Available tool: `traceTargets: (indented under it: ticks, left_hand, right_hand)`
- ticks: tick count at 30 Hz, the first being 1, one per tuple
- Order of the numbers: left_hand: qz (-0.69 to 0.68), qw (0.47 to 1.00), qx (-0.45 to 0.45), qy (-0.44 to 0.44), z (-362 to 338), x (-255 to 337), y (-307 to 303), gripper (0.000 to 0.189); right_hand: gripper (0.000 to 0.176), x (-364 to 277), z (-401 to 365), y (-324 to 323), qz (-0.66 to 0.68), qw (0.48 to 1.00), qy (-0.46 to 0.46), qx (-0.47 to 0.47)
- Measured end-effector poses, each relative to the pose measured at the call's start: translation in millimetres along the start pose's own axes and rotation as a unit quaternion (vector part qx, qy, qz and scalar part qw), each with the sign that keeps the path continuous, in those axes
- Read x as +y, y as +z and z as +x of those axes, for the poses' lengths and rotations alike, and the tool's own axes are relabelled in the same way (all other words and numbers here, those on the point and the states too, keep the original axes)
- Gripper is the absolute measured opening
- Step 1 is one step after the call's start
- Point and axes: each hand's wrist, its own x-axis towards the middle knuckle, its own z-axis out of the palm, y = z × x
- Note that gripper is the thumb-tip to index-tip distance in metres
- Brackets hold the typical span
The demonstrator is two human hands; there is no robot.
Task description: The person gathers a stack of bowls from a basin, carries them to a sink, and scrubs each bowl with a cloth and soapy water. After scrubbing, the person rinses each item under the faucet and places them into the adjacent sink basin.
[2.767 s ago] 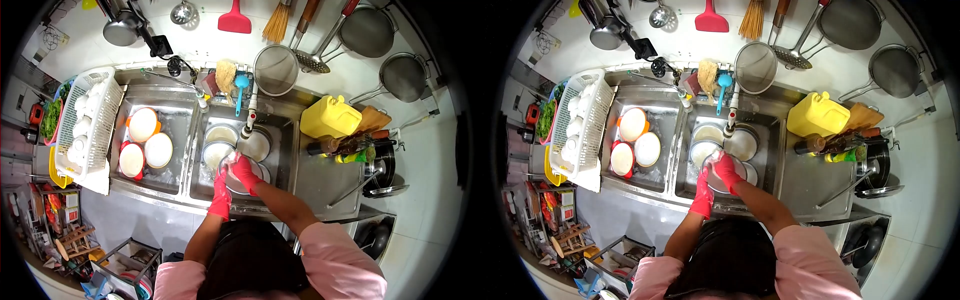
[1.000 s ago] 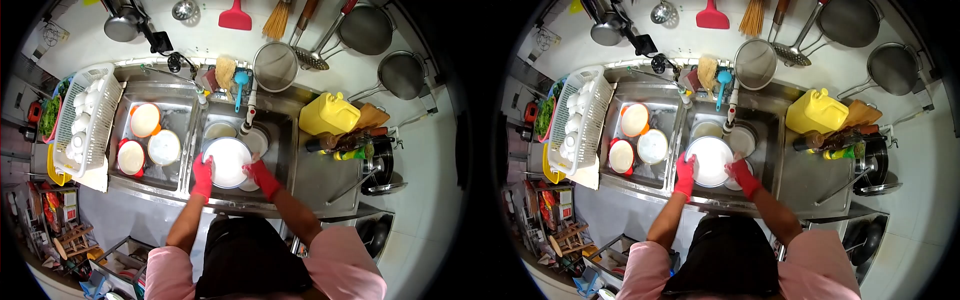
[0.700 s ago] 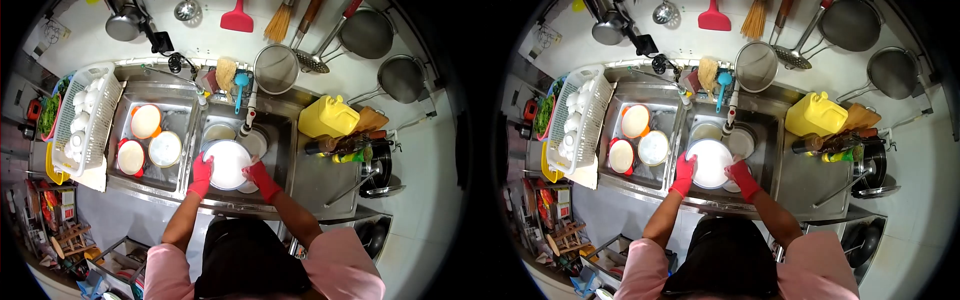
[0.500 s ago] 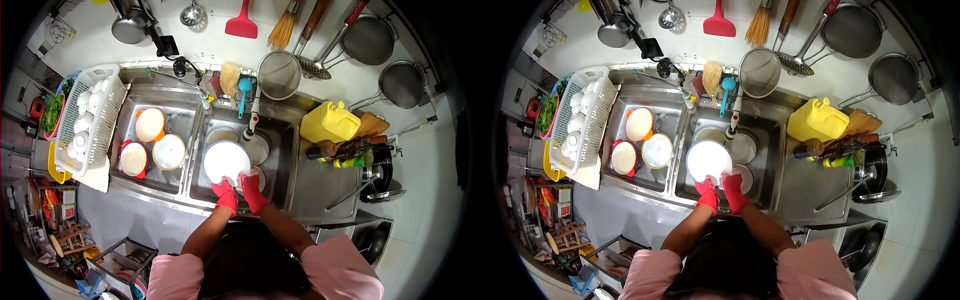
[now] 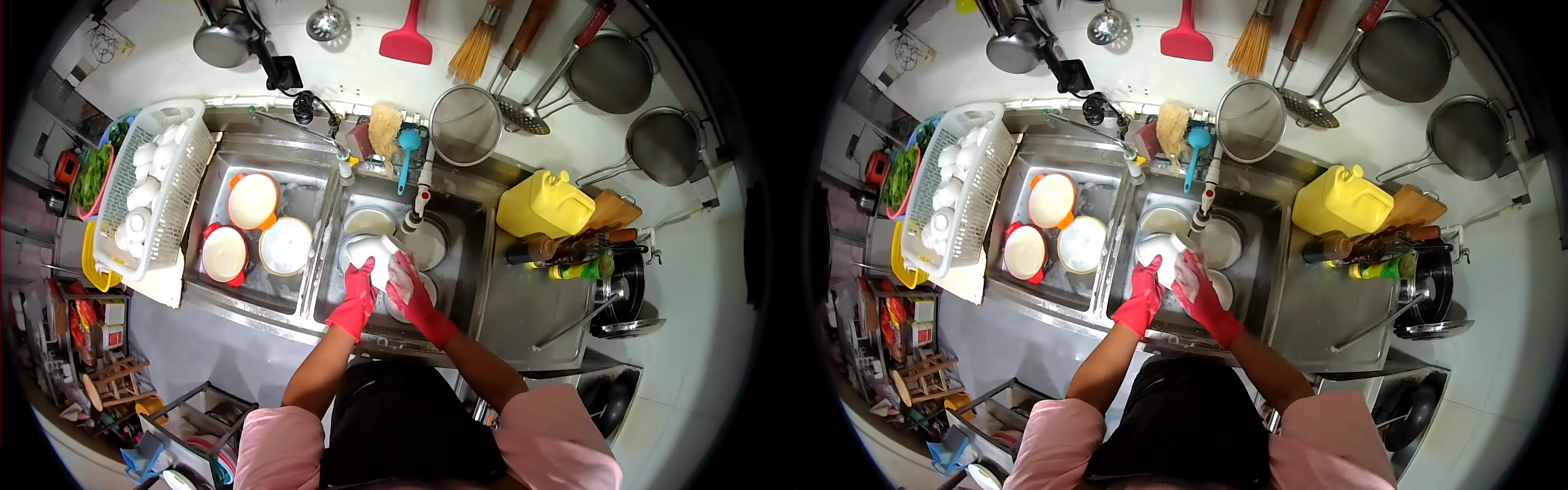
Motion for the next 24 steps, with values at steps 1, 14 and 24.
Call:
traceTargets:
  ticks: [1, 14, 24]
  left_hand:
    - [0.009, 1.0, -0.019, -0.017, -2.3, 1.6, -1.0, 0.032]
    - [0.078, 0.976, -0.155, -0.128, -63.5, 56.1, -21.1, 0.043]
    - [-0.061, 0.988, 0.13, 0.055, -40.4, -9.0, 3.8, 0.043]
  right_hand:
    - [0.056, -9.7, 9.0, -2.9, -0.088, 0.995, -0.041, -0.025]
    - [0.045, 12.9, 101.0, -42.7, -0.034, 0.974, 0.006, -0.225]
    - [0.041, 8.6, 5.3, 54.8, -0.365, 0.901, -0.015, 0.234]
